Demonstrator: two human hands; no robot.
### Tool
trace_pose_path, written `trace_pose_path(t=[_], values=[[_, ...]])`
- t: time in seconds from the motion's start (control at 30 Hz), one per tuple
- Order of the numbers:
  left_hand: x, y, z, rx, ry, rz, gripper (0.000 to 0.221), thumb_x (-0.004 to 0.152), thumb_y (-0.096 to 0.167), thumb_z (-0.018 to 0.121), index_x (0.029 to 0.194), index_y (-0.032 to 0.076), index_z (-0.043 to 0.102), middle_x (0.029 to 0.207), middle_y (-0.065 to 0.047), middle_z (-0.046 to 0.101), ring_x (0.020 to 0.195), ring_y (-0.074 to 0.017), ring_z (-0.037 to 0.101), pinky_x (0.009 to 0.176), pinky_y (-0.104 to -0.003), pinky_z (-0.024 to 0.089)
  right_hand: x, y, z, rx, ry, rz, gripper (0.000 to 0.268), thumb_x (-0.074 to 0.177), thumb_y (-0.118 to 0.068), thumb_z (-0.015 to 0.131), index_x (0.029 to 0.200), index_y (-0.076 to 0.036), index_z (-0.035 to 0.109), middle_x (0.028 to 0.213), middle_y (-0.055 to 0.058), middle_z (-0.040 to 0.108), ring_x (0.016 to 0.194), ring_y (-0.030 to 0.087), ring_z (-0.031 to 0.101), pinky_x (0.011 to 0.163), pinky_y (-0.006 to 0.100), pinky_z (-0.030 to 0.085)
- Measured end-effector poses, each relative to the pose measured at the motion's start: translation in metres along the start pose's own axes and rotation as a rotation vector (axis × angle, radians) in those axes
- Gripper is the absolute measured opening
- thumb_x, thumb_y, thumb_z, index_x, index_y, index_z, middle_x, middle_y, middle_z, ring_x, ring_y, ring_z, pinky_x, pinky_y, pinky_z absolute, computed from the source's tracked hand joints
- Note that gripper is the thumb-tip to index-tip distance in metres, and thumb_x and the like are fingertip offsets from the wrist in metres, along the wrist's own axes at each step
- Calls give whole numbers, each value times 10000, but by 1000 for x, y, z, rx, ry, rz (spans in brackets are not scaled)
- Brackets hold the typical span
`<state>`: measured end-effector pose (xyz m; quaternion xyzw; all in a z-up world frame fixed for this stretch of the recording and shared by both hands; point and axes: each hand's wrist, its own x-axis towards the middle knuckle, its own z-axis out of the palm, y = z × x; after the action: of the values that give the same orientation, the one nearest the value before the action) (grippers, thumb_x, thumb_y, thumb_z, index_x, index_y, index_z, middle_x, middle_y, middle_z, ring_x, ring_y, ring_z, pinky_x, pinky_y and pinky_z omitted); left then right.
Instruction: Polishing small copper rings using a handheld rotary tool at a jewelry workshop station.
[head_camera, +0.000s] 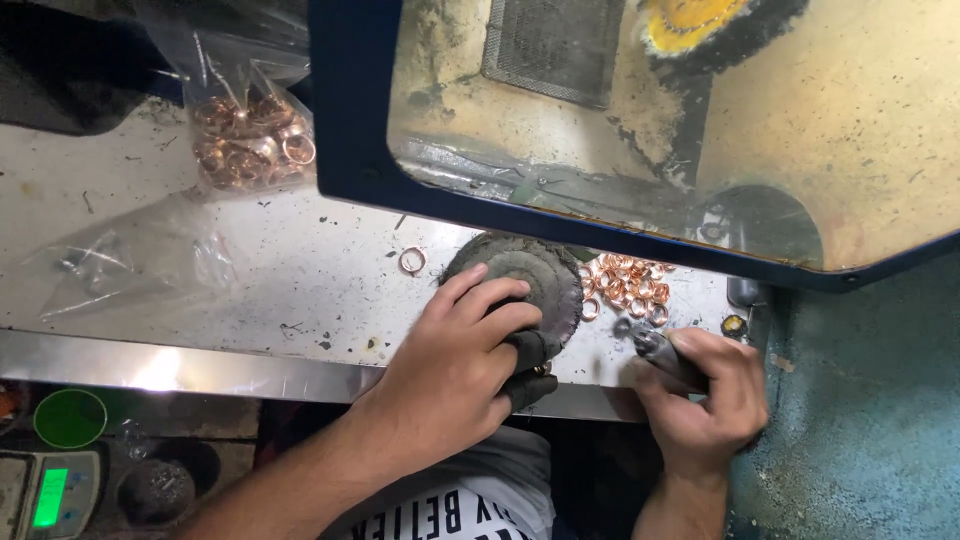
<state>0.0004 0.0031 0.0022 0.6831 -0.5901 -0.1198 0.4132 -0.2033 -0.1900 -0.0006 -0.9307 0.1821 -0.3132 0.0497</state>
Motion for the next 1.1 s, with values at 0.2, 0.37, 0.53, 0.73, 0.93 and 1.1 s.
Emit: trace_pose_path(t=[0.2, 0.37, 0.53, 0.73, 0.93, 1.1], values=[[0, -1, 3, 43, -11, 13, 98, 617, 69, 781, 667, 16, 716, 1209, -97, 620, 1310, -353, 525, 1185, -602, 342, 4, -4, 1, 3, -36, 21, 432, 901, -404, 755, 991, 10, 672, 984, 158, 734, 907, 326, 673, 887, 434, 537], [1, -1, 4, 37, 13, 5, 83, 604, 61, 717, 644, -7, 691, 1193, -123, 624, 1295, -357, 544, 1185, -594, 346, 8, -5, 0, 13, -52, 7, 417, 899, -388, 759, 977, 13, 678, 980, 170, 734, 910, 333, 678, 870, 433, 544], [0, -1, 6, 2, 41, -17, 92, 591, 53, 693, 613, -24, 648, 1180, -133, 624, 1287, -354, 561, 1190, -592, 340, 6, -4, 1, 36, -57, 24, 406, 901, -380, 753, 973, 10, 668, 976, 167, 728, 900, 336, 671, 875, 432, 539], [0, 0, 8, -9, 76, -21, 73, 584, 25, 664, 598, -27, 615, 1173, -126, 621, 1278, -358, 577, 1182, -585, 352, 9, -6, 0, 17, -42, 23, 417, 892, -404, 755, 970, -1, 677, 970, 146, 733, 896, 324, 676, 870, 422, 541], [-1, 4, -10, -80, 91, -34, 241, 800, 121, 780, 738, -93, 688, 1189, -152, 605, 1280, -414, 547, 1165, -662, 359, 11, -8, -3, 45, -31, 29, 379, 897, -369, 767, 968, -5, 688, 990, 150, 737, 905, 321, 679, 881, 418, 542], [-7, -19, -53, 141, 220, -269, 556, 752, 433, 906, 1123, 113, 645, 1214, -112, 635, 1162, -333, 611, 1003, -449, 478, 10, -8, -5, 20, -42, 51, 363, 893, -345, 794, 986, -3, 716, 1009, 138, 750, 928, 304, 684, 901, 404, 541]])
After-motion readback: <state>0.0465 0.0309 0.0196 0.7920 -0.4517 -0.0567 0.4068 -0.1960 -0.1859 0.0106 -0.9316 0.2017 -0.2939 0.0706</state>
